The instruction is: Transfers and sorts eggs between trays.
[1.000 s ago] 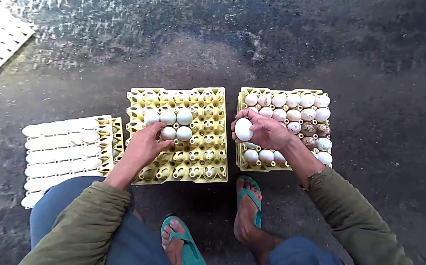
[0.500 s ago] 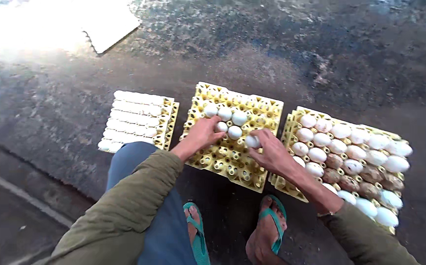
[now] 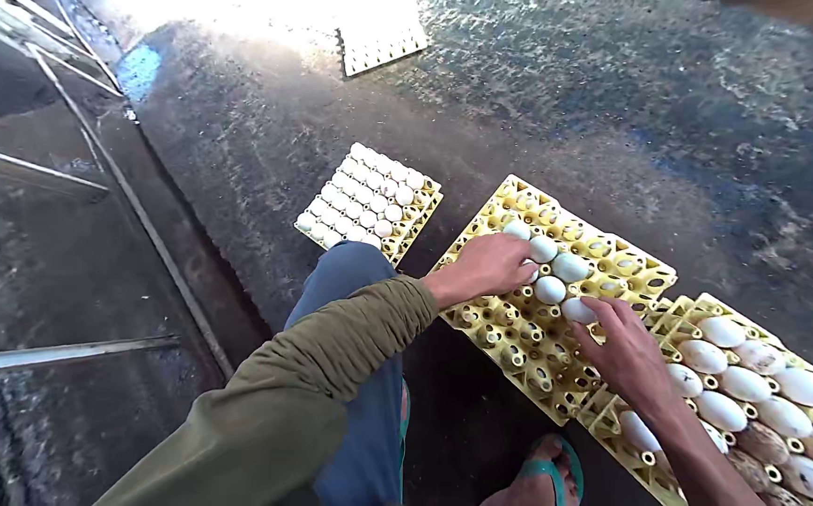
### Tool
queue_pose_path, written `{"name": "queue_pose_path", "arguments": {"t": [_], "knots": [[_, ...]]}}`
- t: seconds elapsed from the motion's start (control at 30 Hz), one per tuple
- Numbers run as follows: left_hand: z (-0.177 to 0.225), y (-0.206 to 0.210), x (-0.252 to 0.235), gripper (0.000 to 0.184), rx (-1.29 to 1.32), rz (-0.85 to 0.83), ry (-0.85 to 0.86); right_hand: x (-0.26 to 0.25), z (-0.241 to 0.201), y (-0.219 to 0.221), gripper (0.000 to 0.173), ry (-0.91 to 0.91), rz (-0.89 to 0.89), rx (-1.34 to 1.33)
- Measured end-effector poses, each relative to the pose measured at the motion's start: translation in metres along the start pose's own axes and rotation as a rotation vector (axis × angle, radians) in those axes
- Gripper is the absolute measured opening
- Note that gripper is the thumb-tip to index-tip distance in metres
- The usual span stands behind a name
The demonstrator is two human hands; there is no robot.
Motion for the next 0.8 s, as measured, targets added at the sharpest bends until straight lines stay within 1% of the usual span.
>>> {"name": "queue_pose_path", "arguments": {"t": [0.07, 0.13, 0.2, 0.27, 0.33, 0.43, 0.47, 0.53, 0.57, 0.6, 0.7, 0.73, 0.8], "knots": [[0.015, -0.008, 0.006, 0.036, 0.031, 0.0, 0.055, 0.001, -0.001, -0.002, 0.039, -0.002, 0.007, 0.002], [0.025, -0.011, 0.013, 0.033, 0.041, -0.042, 0.081, -0.001, -0.002, -0.002, 0.04, 0.008, 0.001, 0.015], [0.028, -0.011, 0.019, 0.03, 0.032, -0.125, 0.059, -0.002, -0.001, -0.001, 0.042, 0.013, -0.014, 0.037], [0.022, -0.014, 0.023, 0.03, 0.014, -0.186, 0.007, -0.003, -0.002, -0.001, 0.042, 0.024, -0.038, 0.07], [0.009, -0.027, 0.028, 0.03, -0.015, -0.185, -0.055, -0.004, -0.003, 0.0, 0.043, 0.029, -0.061, 0.114], [-0.008, -0.052, 0.039, 0.025, -0.08, -0.113, -0.08, -0.007, -0.003, 0.0, 0.043, 0.067, -0.106, 0.15], [-0.009, -0.059, 0.043, 0.023, -0.097, -0.095, -0.077, -0.009, -0.003, 0.0, 0.043, 0.079, -0.115, 0.154], [-0.003, -0.064, 0.05, 0.024, -0.08, -0.121, -0.053, -0.011, -0.004, 0.001, 0.042, 0.093, -0.135, 0.156], [0.005, -0.063, 0.053, 0.025, -0.029, -0.142, 0.001, -0.013, -0.003, 0.002, 0.043, 0.104, -0.15, 0.155], [0.019, -0.062, 0.058, 0.025, 0.043, -0.153, 0.101, -0.015, -0.003, 0.002, 0.043, 0.115, -0.166, 0.155], [0.078, -0.069, 0.084, 0.018, 0.366, -0.109, 0.567, -0.018, -0.005, 0.001, 0.044, 0.137, -0.207, 0.168], [0.097, -0.076, 0.095, 0.017, 0.484, -0.093, 0.696, -0.018, -0.006, 0.0, 0.044, 0.14, -0.22, 0.17], [0.128, -0.09, 0.119, 0.022, 0.726, -0.028, 0.889, -0.017, -0.006, -0.001, 0.043, 0.142, -0.239, 0.173]]}}
Point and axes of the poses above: each hand's wrist, its own x-axis away from the middle knuckle, its own y-axis out of the palm, z = x × y, the point moved 8 cm from there along -x, towards the middle knuckle, and after that the axes turned 11 degrees about y, right-handed, at the moved point
